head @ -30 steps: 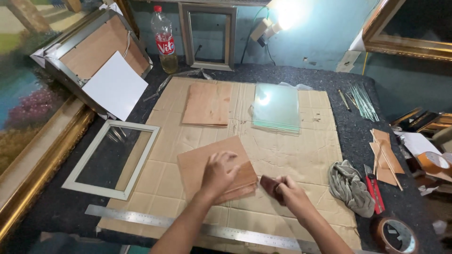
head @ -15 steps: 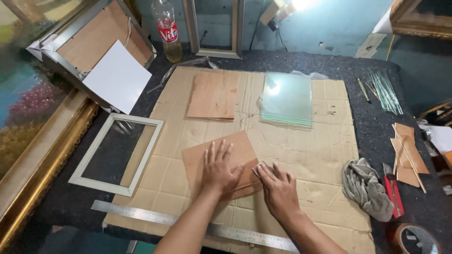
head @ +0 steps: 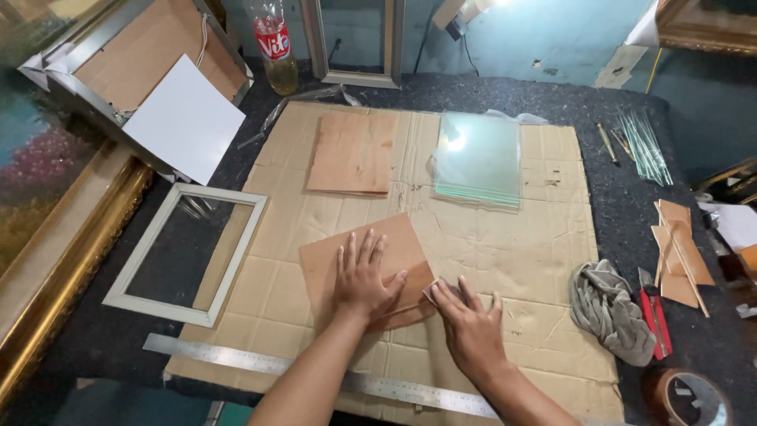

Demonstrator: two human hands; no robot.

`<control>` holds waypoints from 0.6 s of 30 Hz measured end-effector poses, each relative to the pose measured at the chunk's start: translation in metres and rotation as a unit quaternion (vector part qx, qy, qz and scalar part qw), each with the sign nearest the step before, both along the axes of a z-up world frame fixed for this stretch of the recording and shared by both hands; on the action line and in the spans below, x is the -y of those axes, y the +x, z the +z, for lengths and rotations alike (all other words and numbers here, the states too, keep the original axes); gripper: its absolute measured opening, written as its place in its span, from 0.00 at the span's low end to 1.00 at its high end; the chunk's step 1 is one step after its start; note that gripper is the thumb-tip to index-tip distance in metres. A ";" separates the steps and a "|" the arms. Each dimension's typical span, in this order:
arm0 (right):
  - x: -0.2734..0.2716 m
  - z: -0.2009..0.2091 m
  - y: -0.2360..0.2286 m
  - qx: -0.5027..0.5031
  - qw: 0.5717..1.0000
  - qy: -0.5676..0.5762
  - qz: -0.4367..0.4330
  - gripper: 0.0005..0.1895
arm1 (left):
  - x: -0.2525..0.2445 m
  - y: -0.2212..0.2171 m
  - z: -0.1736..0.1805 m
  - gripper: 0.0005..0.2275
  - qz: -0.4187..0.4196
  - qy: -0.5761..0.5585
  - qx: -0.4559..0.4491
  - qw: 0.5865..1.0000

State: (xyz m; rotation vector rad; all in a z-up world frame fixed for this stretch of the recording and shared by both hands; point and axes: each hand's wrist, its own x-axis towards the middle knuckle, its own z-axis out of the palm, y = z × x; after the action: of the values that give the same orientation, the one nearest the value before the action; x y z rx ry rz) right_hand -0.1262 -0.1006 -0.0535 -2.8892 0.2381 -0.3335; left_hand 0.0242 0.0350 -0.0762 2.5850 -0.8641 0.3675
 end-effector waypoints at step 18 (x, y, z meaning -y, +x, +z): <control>0.003 0.043 -0.033 0.017 0.987 0.151 -0.056 0.23 | 0.005 0.008 0.034 0.27 0.005 0.026 -0.173 0.985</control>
State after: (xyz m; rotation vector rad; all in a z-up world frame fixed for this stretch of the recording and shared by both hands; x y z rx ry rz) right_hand -0.1592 -0.1033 -0.0109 -2.5741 0.4089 -0.3344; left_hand 0.0323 0.0303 -0.0418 2.5916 -0.7437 -0.1038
